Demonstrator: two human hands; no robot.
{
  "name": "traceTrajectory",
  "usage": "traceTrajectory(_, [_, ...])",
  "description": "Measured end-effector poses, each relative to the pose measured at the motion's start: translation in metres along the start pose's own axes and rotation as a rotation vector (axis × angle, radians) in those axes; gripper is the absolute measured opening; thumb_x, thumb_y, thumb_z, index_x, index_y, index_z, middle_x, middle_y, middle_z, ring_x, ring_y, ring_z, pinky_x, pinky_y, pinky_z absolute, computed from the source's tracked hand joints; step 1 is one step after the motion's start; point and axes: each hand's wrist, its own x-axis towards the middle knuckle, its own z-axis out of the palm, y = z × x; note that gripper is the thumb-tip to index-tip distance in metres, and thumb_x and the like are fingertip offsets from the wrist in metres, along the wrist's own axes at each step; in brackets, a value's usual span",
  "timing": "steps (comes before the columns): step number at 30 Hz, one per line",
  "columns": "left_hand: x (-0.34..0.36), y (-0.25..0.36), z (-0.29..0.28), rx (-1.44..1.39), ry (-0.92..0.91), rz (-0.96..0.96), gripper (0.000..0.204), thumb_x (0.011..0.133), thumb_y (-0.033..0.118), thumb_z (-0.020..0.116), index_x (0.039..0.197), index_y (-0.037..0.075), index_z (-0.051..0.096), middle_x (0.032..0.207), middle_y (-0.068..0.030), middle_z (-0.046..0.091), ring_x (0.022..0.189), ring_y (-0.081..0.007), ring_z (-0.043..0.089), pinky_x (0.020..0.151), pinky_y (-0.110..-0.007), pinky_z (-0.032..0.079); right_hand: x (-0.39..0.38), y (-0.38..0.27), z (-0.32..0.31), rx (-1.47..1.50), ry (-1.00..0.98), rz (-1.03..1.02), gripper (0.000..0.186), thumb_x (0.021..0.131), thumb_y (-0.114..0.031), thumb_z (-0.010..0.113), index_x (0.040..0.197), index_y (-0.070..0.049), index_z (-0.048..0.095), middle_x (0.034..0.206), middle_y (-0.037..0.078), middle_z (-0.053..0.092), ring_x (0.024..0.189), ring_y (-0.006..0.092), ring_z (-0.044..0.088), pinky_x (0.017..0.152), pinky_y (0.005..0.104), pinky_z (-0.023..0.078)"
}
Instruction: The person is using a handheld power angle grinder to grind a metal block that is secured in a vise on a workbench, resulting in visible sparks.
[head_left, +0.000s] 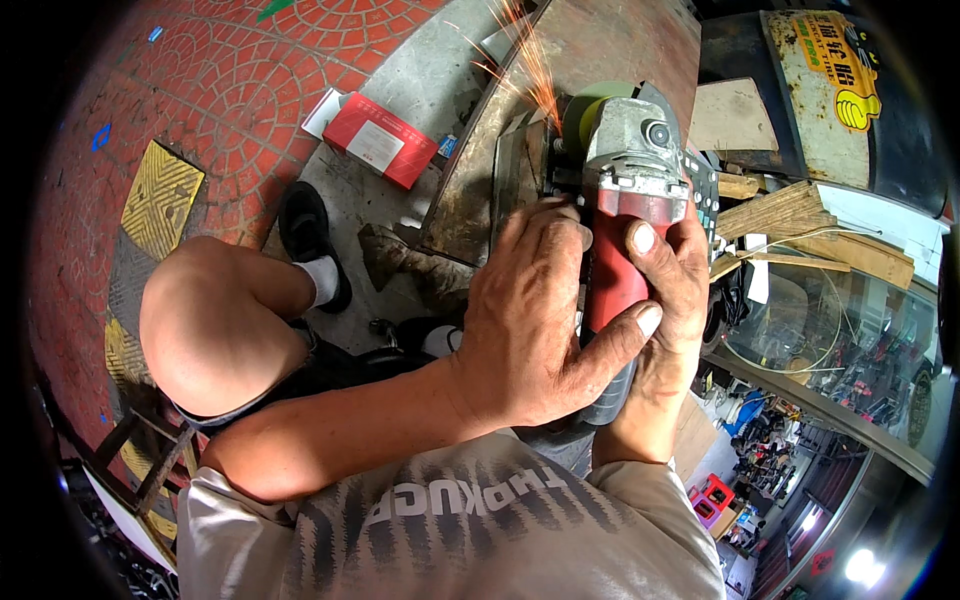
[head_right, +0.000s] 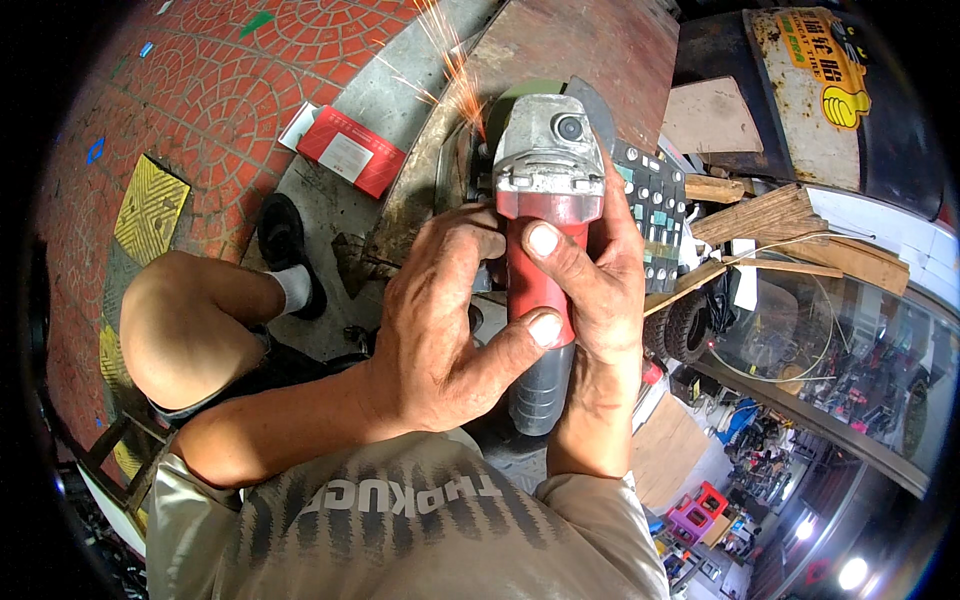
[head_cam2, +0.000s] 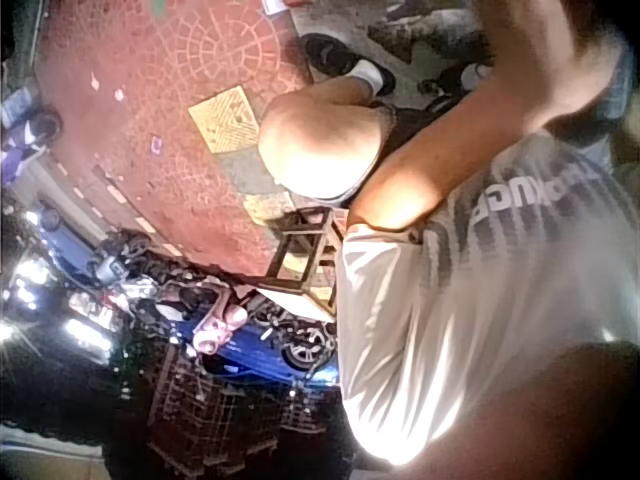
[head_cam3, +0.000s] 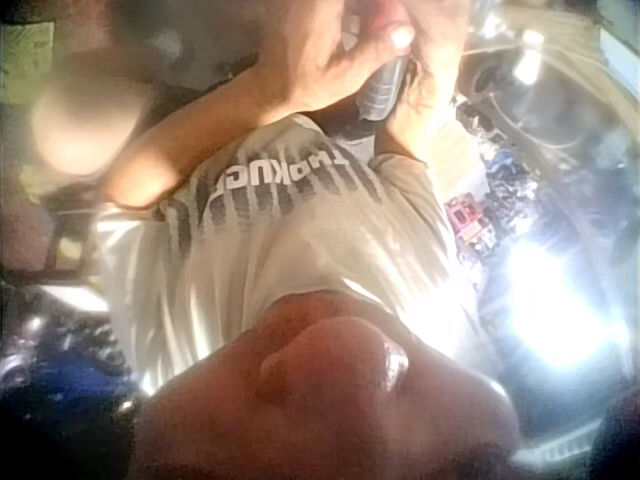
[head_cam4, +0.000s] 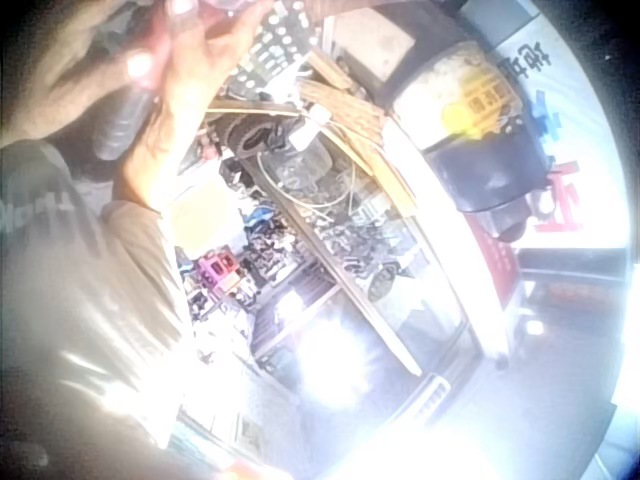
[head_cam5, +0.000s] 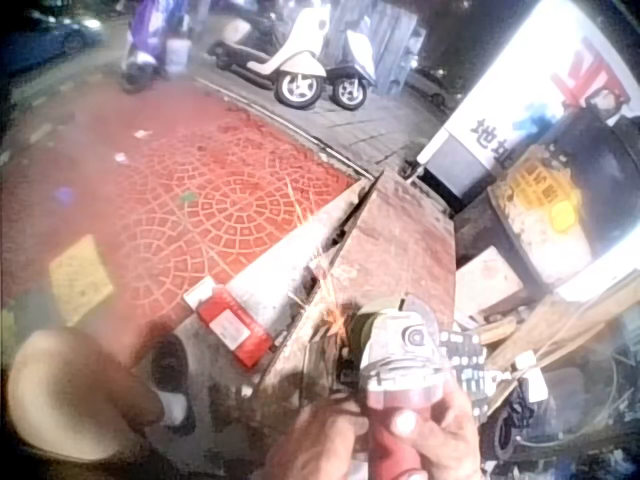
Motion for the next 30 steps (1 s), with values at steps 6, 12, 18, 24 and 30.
traceTrajectory(6, [-0.001, 0.002, -0.001, -0.021, -0.004, -0.031, 0.066, 0.102, 0.041, 0.084, 0.132, -0.011, 0.056, 0.129, -0.0350, 0.061, 0.117, -0.0541, 0.062, 0.101, -0.062, 0.054, -0.001, -0.003, 0.004, 0.009, 0.004, 0.001, 0.102, 0.093, -0.017, 0.096, 0.178, 0.002, 0.042, 0.151, 0.019, 0.073, 0.136, 0.0284, 0.073, 0.121, 0.0428, 0.055])
traceTrajectory(12, [-0.001, -0.002, -0.005, -0.005, -0.032, 0.012, 0.067, 0.102, 0.041, 0.084, 0.134, -0.011, 0.056, 0.130, -0.0343, 0.062, 0.117, -0.0540, 0.062, 0.102, -0.061, 0.054, 0.000, 0.003, 0.001, 0.036, -0.008, -0.028, 0.103, 0.092, -0.017, 0.096, 0.178, 0.003, 0.041, 0.151, 0.019, 0.073, 0.136, 0.0286, 0.073, 0.122, 0.0431, 0.055])
traceTrajectory(18, [0.006, 0.002, -0.002, 0.062, -0.059, 0.071, 0.066, 0.100, 0.040, 0.086, 0.134, -0.010, 0.059, 0.132, -0.0339, 0.065, 0.123, -0.0548, 0.064, 0.107, -0.061, 0.055, -0.009, 0.009, -0.001, 0.128, 0.111, -0.057, 0.098, 0.095, -0.016, 0.093, 0.176, 0.004, 0.043, 0.149, 0.019, 0.073, 0.133, 0.0279, 0.073, 0.120, 0.0427, 0.056])
traceTrajectory(24, [0.008, -0.002, -0.005, 0.106, -0.128, 0.109, 0.066, 0.102, 0.041, 0.086, 0.137, -0.008, 0.061, 0.138, -0.0326, 0.067, 0.132, -0.0575, 0.064, 0.113, -0.062, 0.053, -0.009, 0.010, -0.003, 0.206, 0.101, -0.060, 0.096, 0.098, -0.016, 0.091, 0.178, 0.002, 0.041, 0.148, 0.018, 0.074, 0.130, 0.0271, 0.074, 0.116, 0.0410, 0.059])
traceTrajectory(30, [0.008, -0.005, -0.008, 0.168, -0.187, 0.083, 0.071, 0.105, 0.045, 0.082, 0.146, -0.008, 0.059, 0.144, -0.0331, 0.066, 0.137, -0.0581, 0.062, 0.116, -0.063, 0.051, -0.001, 0.017, -0.009, 0.187, 0.055, -0.136, 0.098, 0.097, -0.018, 0.091, 0.178, 0.003, 0.040, 0.151, 0.017, 0.072, 0.137, 0.0274, 0.070, 0.123, 0.0425, 0.052])
